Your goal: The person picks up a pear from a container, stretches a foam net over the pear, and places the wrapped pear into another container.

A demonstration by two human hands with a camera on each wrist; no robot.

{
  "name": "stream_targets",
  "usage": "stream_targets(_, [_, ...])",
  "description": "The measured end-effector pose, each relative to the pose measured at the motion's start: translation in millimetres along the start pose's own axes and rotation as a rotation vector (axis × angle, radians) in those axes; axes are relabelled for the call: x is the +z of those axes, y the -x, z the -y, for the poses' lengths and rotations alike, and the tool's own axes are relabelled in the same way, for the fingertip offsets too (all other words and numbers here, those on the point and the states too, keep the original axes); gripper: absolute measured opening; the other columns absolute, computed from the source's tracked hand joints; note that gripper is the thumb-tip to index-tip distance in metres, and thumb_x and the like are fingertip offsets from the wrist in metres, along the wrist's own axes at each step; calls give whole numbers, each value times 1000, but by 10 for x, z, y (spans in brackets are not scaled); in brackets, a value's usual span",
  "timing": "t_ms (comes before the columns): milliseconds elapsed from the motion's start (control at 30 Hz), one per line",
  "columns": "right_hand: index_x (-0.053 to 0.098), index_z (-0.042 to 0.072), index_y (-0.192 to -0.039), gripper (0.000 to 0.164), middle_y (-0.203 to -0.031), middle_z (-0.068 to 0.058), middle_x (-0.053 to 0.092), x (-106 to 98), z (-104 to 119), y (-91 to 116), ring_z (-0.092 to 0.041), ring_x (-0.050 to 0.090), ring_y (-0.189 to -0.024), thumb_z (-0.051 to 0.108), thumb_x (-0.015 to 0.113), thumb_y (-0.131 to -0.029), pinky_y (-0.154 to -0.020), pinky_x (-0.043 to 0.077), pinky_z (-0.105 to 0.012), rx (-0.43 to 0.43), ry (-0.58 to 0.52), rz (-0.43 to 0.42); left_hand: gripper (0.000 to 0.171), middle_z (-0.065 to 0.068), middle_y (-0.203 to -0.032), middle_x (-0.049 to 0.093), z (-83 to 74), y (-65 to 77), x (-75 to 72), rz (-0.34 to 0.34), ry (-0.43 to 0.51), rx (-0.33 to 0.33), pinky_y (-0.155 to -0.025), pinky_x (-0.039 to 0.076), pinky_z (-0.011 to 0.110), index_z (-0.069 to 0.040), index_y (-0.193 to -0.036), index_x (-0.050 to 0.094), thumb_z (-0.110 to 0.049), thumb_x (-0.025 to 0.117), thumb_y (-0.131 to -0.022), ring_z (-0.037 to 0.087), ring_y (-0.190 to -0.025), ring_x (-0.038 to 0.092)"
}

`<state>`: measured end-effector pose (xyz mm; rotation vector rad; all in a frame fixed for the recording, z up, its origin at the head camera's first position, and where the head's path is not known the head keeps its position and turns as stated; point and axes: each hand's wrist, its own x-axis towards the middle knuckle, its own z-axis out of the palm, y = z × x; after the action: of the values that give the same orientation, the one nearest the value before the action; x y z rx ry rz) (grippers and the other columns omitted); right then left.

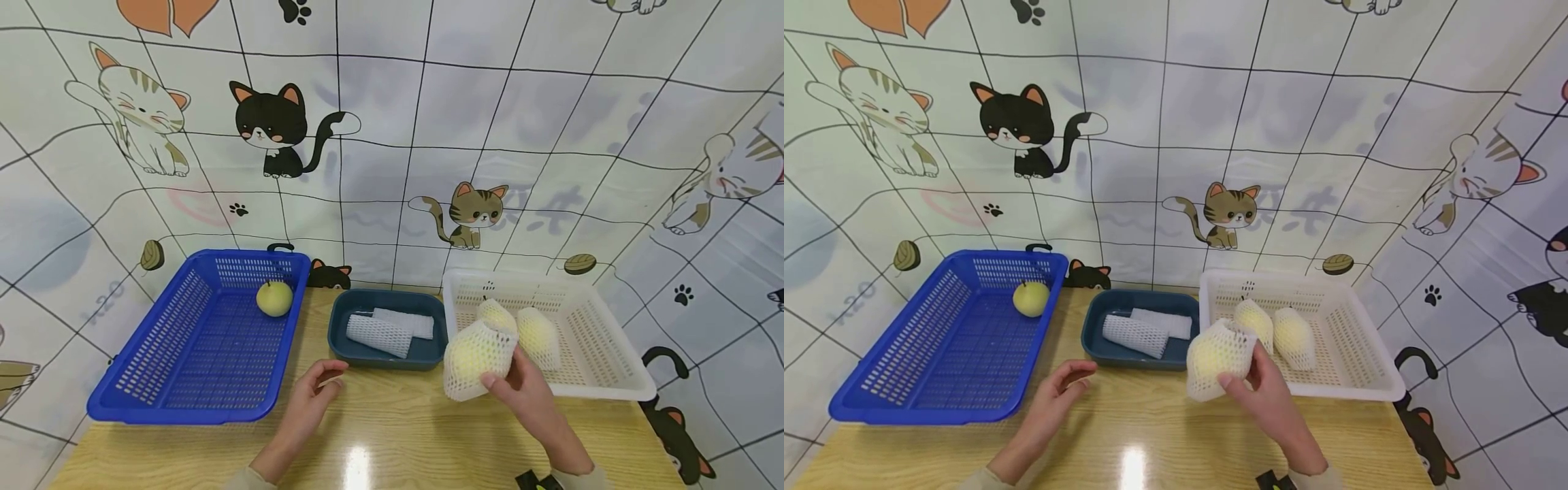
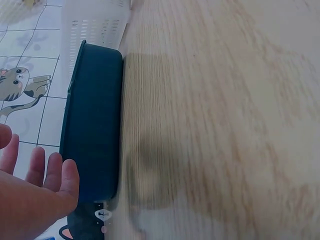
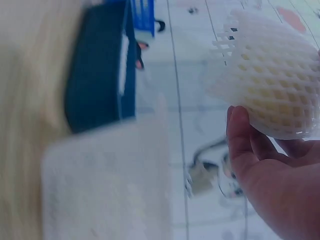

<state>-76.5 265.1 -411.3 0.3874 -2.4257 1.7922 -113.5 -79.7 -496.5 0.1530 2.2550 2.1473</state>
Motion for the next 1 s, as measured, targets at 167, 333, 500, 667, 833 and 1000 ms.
stream_targets(167, [32, -1, -156, 61, -133, -6, 54, -311, 49, 30, -8, 60, -114, -1, 58, -101, -86, 54, -22, 3, 108, -80, 24, 22, -123, 68, -7, 9, -12, -11, 4, -1, -90, 51, 26, 1, -118, 68, 6, 62, -95, 31, -120, 62])
stream_targets(333, [29, 1, -157, 59, -133, -3, 52, -607, 21, 16, -1, 59, -110, 11, 56, -106, -80, 55, -22, 88, 237, -127, 24, 23, -123, 67, -12, 16, -24, -16, 3, -9, -91, 51, 26, 1, -118, 68, 4, 63, -95, 32, -121, 61])
stream_targets(500, [28, 2, -156, 61, -138, -15, 49, -900, -48, -39, 5, 54, -105, 22, 57, -107, -79, 53, -19, 193, 359, -128, 23, 22, -123, 67, -11, 20, -31, -21, -2, -14, -91, 50, 26, 2, -117, 68, 5, 62, -95, 34, -122, 61])
stream_targets(667, [28, -1, -153, 66, -137, -24, 50, -1169, -119, -102, 1, 55, -101, 34, 58, -106, -75, 51, -22, 300, 466, -91, 21, 23, -122, 67, 5, 20, -30, -18, -10, -14, -92, 51, 26, 3, -116, 68, 5, 63, -95, 36, -121, 61])
stream_targets(833, [21, -12, -153, 85, -135, -37, 47, -1326, -188, -157, -43, 61, -107, 43, 61, -103, -74, 54, -43, 389, 613, -10, 21, 22, -121, 67, 16, 23, -33, -14, -9, -15, -92, 51, 26, 2, -116, 68, 4, 63, -96, 37, -121, 61])
stream_targets(1000, [28, -21, -147, 90, -127, -38, 54, -1306, -269, -232, -45, 62, -104, 40, 71, -96, -75, 55, -48, 380, 733, 86, 21, 20, -121, 67, 25, 27, -48, -14, -4, -15, -92, 51, 27, 2, -116, 68, 4, 63, -96, 36, -121, 61])
